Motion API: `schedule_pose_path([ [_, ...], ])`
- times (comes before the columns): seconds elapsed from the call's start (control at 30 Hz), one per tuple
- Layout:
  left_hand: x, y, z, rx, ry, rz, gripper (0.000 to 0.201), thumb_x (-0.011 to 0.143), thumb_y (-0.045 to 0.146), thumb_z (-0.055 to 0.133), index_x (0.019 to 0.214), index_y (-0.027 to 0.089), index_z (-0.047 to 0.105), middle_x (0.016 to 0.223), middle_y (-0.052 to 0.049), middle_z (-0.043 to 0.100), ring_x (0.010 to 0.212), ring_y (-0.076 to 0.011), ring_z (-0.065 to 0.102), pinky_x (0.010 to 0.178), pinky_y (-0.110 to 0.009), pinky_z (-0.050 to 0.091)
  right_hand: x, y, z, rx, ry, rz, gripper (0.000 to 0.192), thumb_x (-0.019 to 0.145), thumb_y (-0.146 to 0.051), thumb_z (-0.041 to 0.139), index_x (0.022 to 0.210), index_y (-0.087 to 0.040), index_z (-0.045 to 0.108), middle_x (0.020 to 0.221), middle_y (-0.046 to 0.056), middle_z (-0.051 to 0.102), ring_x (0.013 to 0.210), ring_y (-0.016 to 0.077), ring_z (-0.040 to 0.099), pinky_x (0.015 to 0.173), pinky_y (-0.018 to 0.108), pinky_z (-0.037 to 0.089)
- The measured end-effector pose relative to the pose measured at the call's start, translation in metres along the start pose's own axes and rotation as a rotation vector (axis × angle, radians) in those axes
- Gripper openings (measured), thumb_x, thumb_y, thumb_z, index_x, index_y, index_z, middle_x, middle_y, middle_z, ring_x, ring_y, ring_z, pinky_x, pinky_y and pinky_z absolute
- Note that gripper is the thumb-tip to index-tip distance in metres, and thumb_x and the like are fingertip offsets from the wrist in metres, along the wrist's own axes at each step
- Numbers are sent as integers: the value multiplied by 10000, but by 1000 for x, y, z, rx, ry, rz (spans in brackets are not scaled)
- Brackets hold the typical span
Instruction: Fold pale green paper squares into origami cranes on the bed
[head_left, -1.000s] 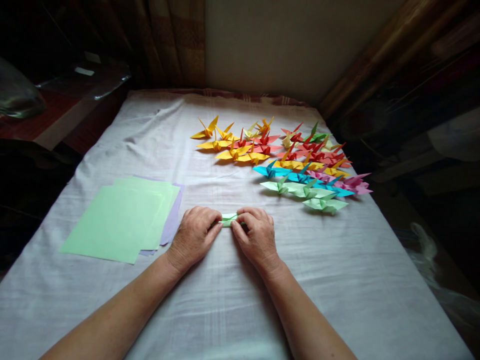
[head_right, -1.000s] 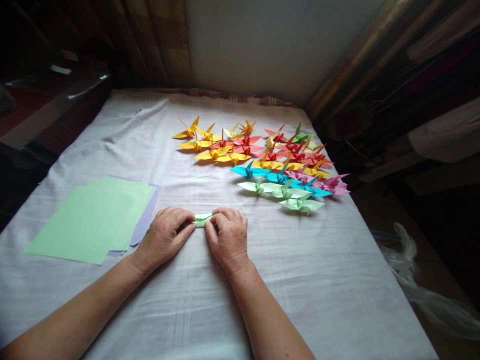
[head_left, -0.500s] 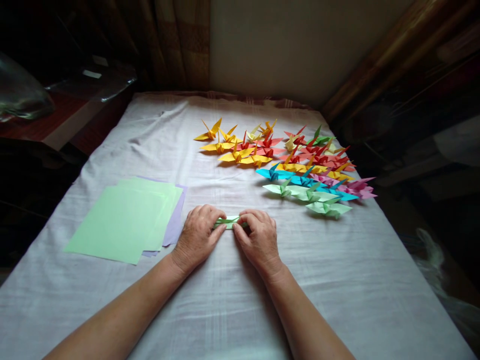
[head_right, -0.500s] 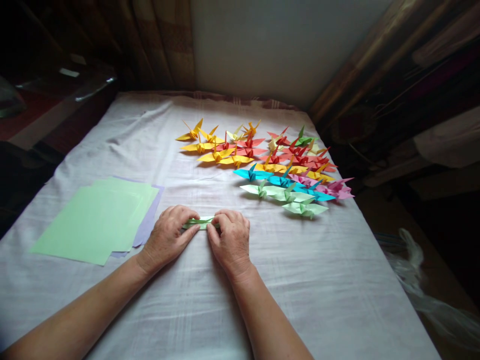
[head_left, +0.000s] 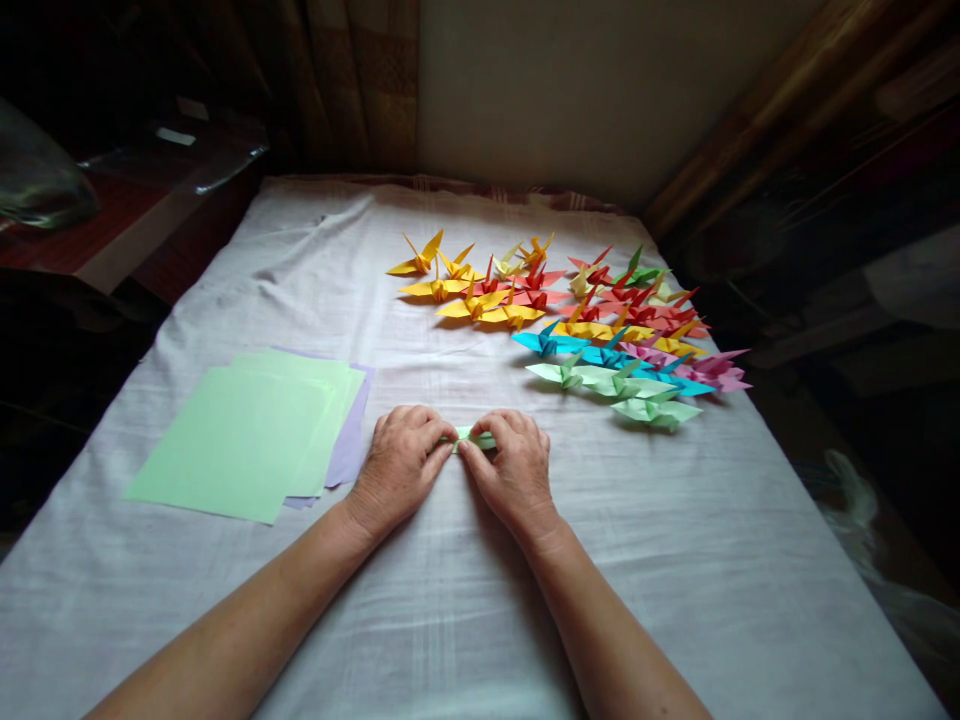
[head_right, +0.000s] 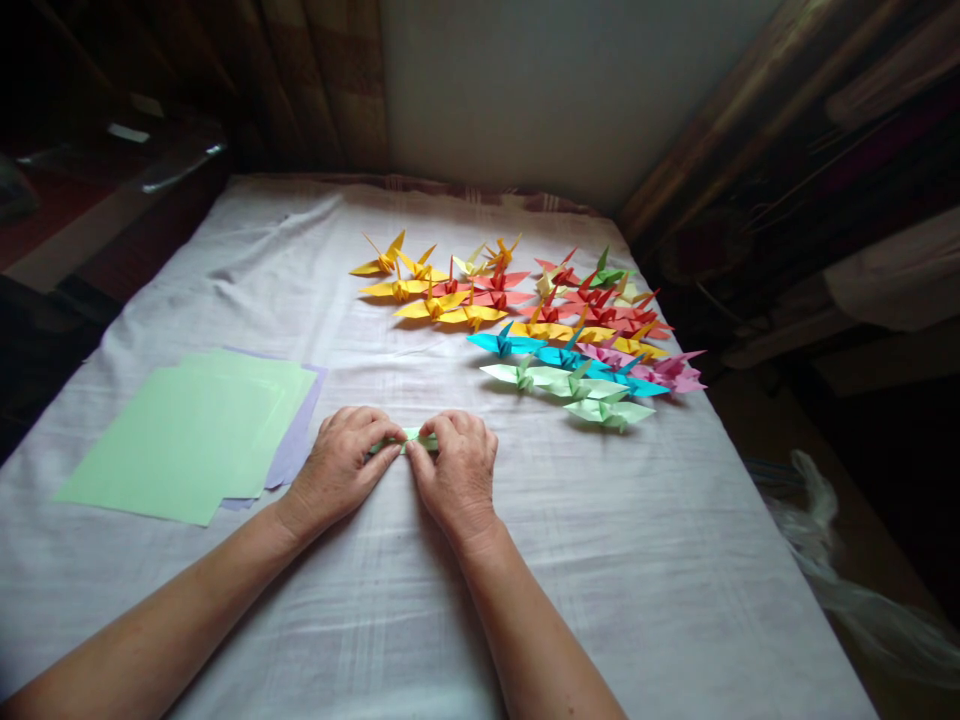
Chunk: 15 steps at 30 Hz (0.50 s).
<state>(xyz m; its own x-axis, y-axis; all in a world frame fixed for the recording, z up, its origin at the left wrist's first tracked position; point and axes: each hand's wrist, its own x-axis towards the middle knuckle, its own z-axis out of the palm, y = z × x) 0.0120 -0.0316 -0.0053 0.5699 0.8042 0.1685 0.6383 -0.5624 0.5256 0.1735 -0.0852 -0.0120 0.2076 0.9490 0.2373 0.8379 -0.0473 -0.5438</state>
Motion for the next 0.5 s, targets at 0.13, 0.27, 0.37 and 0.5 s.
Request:
schedule_pose_path([
  [0.13, 0, -2, -1, -18, -17, 11, 91, 913, 202, 606, 958, 238, 677, 971, -23, 666, 966, -231, 576, 884, -394, 422, 3, 8, -4, 72, -67, 6, 54, 845, -203, 676, 833, -250, 653, 971, 10, 681, 966, 217, 580, 836, 356, 348],
  [0.27, 0, -6, -3, -31, -51, 37, 104, 910, 190, 608, 969, 236, 680, 967, -19, 670, 965, -224, 587, 872, -383, 436, 9, 20, -10, 128, -131, -38, 69, 834, -189, 688, 804, -247, 669, 967, 6, 691, 968, 211, 603, 859, 359, 376],
  [0.37, 0, -10, -6, -47, -69, 57, 114, 906, 176, 620, 983, 229, 685, 976, -23, 678, 976, -225, 596, 870, -378, 444, 13, 30, -13, 210, -172, -117, 74, 837, -176, 683, 806, -242, 677, 961, 14, 703, 944, 201, 621, 861, 352, 418],
  [0.5, 0, -15, -10, -85, -81, 85, 135, 919, 182, 614, 1002, 243, 702, 993, -23, 692, 960, -209, 608, 869, -363, 458, 15, 39, -15, 234, -180, -193, 65, 851, -194, 668, 821, -245, 696, 965, 30, 713, 937, 202, 632, 866, 355, 459],
])
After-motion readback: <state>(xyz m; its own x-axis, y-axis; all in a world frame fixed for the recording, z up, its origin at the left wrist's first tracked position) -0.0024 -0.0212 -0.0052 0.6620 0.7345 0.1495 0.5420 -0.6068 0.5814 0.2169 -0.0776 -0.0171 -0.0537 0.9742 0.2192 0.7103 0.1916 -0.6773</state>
